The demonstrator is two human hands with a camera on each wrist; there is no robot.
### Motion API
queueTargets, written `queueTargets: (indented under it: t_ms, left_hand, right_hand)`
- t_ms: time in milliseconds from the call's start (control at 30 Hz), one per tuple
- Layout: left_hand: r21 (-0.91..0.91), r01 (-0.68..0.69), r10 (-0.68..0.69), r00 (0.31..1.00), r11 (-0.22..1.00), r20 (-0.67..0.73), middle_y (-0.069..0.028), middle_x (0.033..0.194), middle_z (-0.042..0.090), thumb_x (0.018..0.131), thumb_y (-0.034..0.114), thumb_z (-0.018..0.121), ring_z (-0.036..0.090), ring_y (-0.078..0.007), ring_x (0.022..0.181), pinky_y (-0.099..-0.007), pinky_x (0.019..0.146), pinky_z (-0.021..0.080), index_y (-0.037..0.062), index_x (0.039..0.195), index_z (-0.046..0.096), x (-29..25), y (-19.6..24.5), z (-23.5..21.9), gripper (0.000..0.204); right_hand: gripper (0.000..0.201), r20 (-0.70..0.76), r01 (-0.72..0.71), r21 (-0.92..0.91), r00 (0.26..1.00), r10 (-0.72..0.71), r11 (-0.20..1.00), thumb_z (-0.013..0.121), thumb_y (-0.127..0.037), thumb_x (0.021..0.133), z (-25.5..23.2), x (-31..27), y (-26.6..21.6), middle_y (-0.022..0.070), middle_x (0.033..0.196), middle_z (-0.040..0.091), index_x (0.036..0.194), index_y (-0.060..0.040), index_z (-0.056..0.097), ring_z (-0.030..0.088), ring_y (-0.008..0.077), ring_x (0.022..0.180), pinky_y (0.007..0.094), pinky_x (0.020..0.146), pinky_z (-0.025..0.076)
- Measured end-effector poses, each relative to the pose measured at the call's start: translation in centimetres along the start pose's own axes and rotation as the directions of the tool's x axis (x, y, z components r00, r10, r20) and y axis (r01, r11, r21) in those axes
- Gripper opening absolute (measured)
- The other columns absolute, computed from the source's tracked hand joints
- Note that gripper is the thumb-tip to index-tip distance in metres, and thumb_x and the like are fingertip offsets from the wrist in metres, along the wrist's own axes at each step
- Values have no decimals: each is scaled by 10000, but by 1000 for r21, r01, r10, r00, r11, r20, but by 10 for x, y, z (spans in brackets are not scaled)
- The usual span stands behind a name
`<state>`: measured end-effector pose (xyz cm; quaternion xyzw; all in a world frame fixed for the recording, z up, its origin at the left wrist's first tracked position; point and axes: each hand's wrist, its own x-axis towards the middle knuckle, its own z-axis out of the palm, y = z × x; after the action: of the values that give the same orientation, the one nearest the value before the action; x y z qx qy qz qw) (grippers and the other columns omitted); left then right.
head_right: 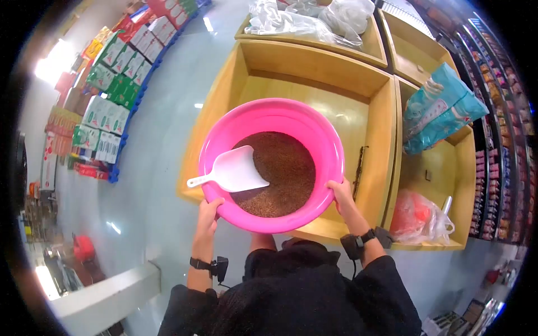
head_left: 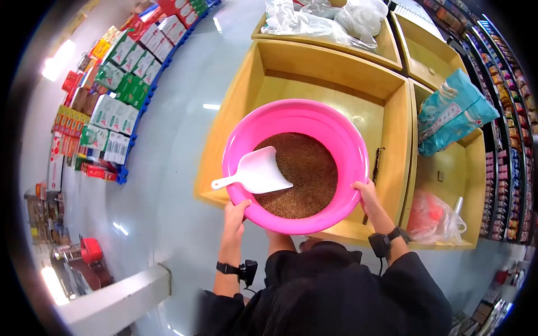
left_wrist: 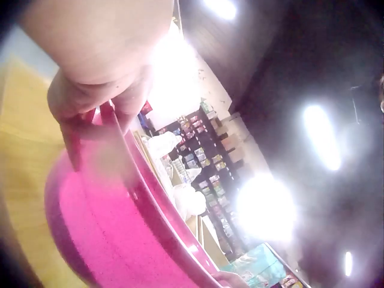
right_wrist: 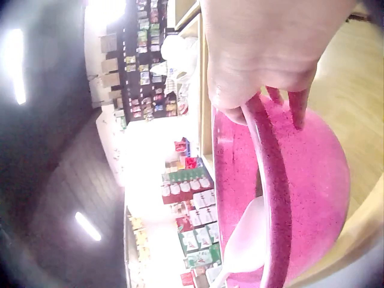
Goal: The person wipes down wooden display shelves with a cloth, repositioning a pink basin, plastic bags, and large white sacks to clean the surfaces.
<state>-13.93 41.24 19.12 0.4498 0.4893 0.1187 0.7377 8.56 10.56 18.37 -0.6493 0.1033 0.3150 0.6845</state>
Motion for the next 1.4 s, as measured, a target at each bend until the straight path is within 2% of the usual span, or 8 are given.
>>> queueTargets:
  t_ms: [667, 867, 1067, 1167, 1200, 1233, 1267, 1400]
  left_hand:
    - [240, 155, -188, 975, 958, 121, -64, 988, 555, 713, 9, 590, 583, -181, 827, -297, 623, 495, 48, 1188, 462, 345, 21, 44, 494]
    - [178, -155, 137, 985, 972, 109, -96, 1148, 516, 797, 28, 580, 523, -204, 1024, -331, 871, 426, -2, 1252, 398, 399, 12, 81, 491]
    - [188, -222, 206, 973, 957, 99, -124, 1266, 441, 833, 73, 581, 445, -214, 1140, -326, 962, 348, -24, 1303, 324, 429, 24, 102, 545]
    - [309, -265, 271, 962, 913, 24, -135, 1168, 501, 824, 102, 609, 500, -199, 1032, -326, 883, 408, -62, 1229, 395, 448, 6, 101, 487]
    - [315, -310, 325, 946, 897, 7, -118, 1078, 553, 814, 94, 619, 543, -178, 929, -321, 793, 455, -54, 1162, 466, 456, 3, 98, 408]
    - [209, 19, -57, 982, 978, 180, -137, 1157, 525, 805, 72, 630, 525, -225, 1023, -349, 878, 422, -73, 1215, 432, 439, 36, 106, 478]
    - [232, -157, 137, 985, 960, 101, -113, 1049, 572, 802, 90, 641, 563, -197, 907, -350, 768, 470, -64, 1130, 502, 457, 11, 96, 388]
    - [350, 13, -47, 995, 937, 88, -148, 1069, 568, 819, 375, 624, 588, -233, 908, -373, 700, 507, -26, 1244, 373, 421, 35, 92, 636]
  right_hand:
    - [298, -360, 23, 103, 933, 16, 994, 552, -19, 719, 116, 210, 22, 32, 791, 548, 1013, -29, 500, 531, 119, 645, 255, 560, 450]
    - [385, -258, 59, 224, 966, 1, 973, 515, -20, 784, 108, 282, 22, 81, 981, 530, 1156, -41, 417, 538, 174, 912, 321, 741, 482]
    - [618, -425, -147, -35, 897, 119, 988, 566, -138, 795, 139, 305, 11, 106, 1184, 440, 1295, -113, 203, 513, 263, 1007, 413, 775, 471]
    - [985, -214, -297, -78, 938, 275, 952, 606, -252, 770, 127, 283, -8, 179, 1351, 324, 1406, -92, -129, 417, 281, 1160, 498, 928, 356]
    - [985, -239, -296, -72, 932, 272, 952, 606, -252, 770, 123, 277, -5, 179, 1351, 324, 1406, -92, -129, 417, 281, 1160, 498, 928, 356]
    - [938, -248, -177, -203, 961, 125, 963, 601, -248, 766, 102, 267, -1, 195, 1352, 319, 1408, -59, -56, 410, 298, 1169, 489, 944, 349]
    - [896, -185, -63, -322, 983, 2, 945, 596, -245, 763, 117, 274, 10, 211, 1354, 314, 1411, -27, 17, 403, 314, 1179, 481, 960, 343]
    - [721, -403, -69, -580, 890, -212, 812, 577, -237, 757, 134, 230, 65, 274, 1309, 337, 1339, 27, 245, 394, 382, 1182, 409, 986, 353]
